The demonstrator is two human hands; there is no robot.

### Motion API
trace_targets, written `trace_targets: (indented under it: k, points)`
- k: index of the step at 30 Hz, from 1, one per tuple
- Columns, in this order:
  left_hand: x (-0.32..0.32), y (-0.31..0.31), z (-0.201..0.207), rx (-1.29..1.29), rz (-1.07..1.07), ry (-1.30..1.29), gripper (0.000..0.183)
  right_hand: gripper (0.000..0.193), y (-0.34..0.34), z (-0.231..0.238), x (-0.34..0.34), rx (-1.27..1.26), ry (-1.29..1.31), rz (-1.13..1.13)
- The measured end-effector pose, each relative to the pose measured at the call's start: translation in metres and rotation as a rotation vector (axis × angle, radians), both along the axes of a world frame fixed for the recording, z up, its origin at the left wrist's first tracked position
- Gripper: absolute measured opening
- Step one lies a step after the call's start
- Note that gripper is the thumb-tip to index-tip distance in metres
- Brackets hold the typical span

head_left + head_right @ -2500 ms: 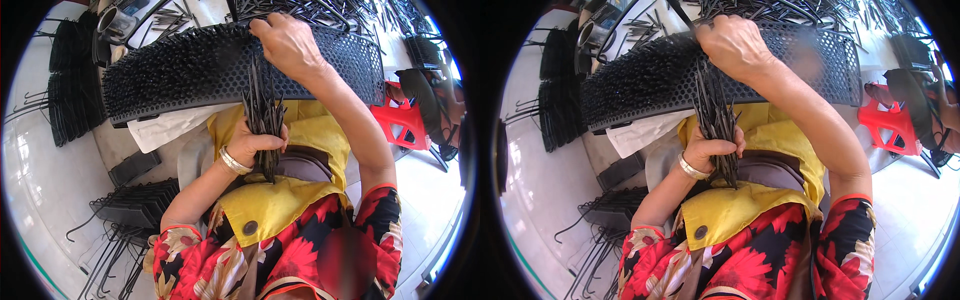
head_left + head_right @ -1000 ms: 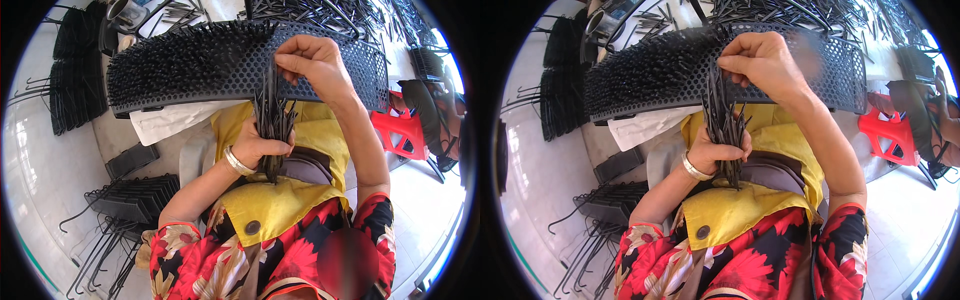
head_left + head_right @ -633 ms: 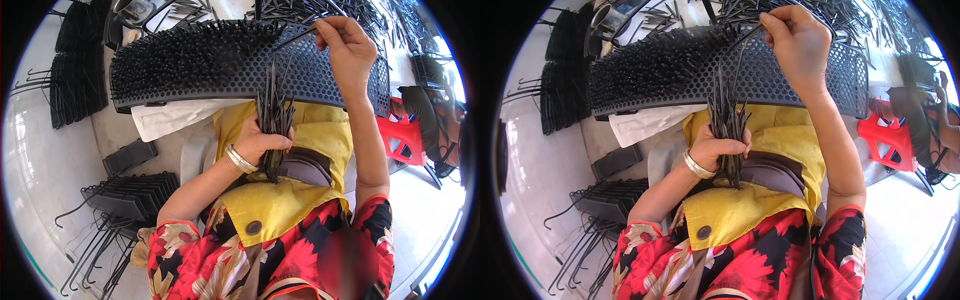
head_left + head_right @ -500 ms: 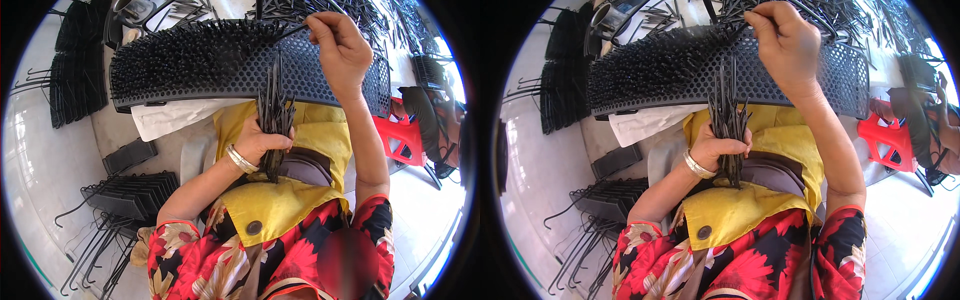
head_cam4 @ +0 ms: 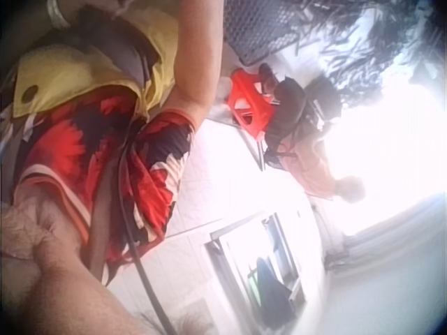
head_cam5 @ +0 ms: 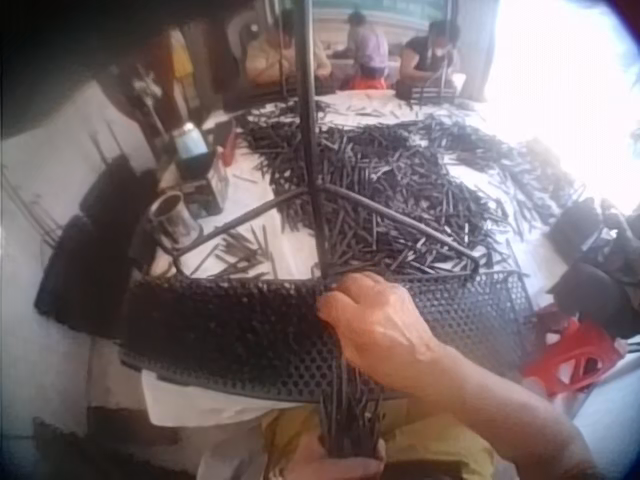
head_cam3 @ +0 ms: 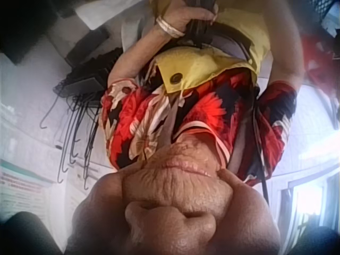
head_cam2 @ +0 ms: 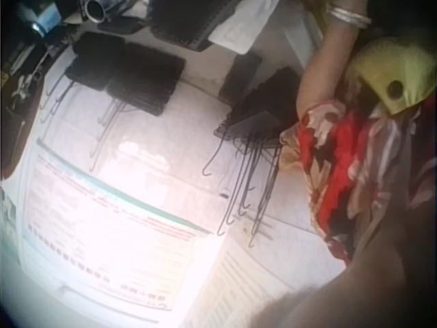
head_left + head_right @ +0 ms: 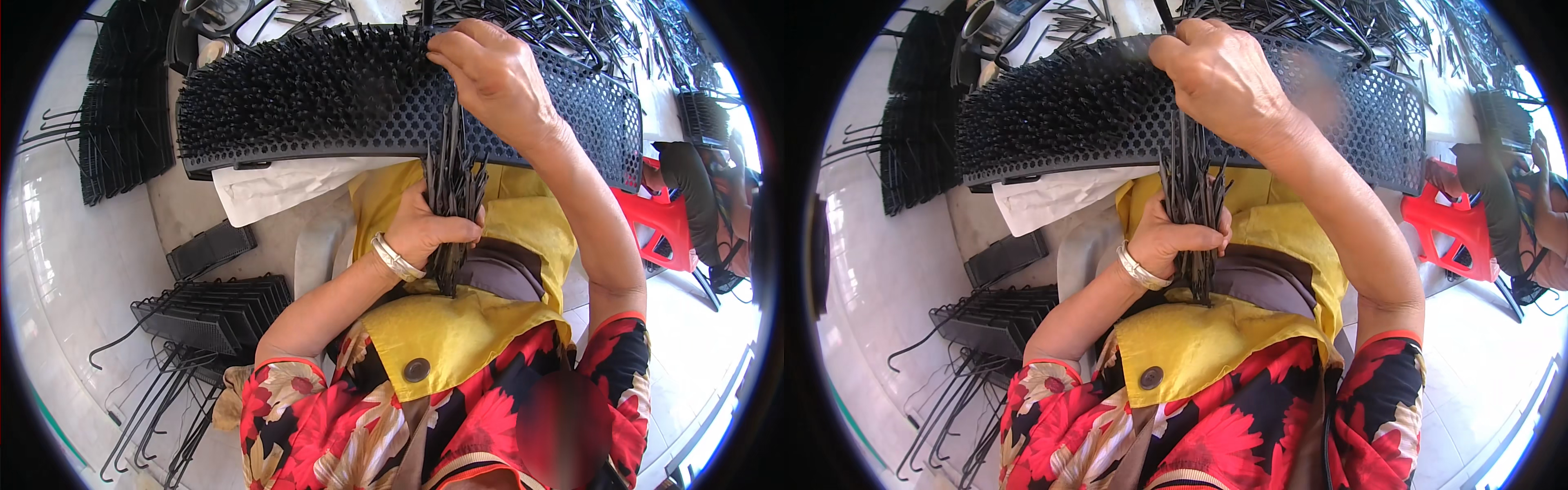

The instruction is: The person is manually assembling small, thin black components into a perforated plastic base on a workbench.

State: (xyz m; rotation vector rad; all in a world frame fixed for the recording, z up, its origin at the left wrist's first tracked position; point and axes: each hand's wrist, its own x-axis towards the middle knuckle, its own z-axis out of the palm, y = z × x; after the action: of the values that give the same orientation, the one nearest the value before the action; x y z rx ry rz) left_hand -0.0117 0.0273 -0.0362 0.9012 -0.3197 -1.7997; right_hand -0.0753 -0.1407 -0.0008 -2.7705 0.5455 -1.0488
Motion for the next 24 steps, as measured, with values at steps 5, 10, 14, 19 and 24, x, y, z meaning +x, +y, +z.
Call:
trace_targets:
  k: [5, 10, 14, 19, 24]
  points:
    - [0.001, 0.002, 0.0, -0.007, 0.014, -0.007, 0.047, 0.017, 0.01, 0.001, -0.006, 0.36, -0.258, -0.199]
    - [-0.001, 0.005, 0.001, -0.025, 0.03, -0.007, 0.053, 0.027, 0.006, 0.003, -0.009, 0.51, 0.259, -0.286]
    - [-0.002, 0.008, 0.001, -0.008, 0.065, -0.035, 0.056, 0.021, 0.001, 0.006, -0.007, 0.437, 0.378, -0.275]
    - [-0.003, 0.01, 0.004, -0.004, 0.094, -0.071, 0.051, 0.021, -0.002, 0.007, -0.014, 0.502, 0.361, -0.242]
    - [-0.003, 0.008, 0.008, 0.005, 0.109, -0.139, 0.04, 0.021, -0.003, 0.003, -0.027, 0.651, -0.359, -0.261]
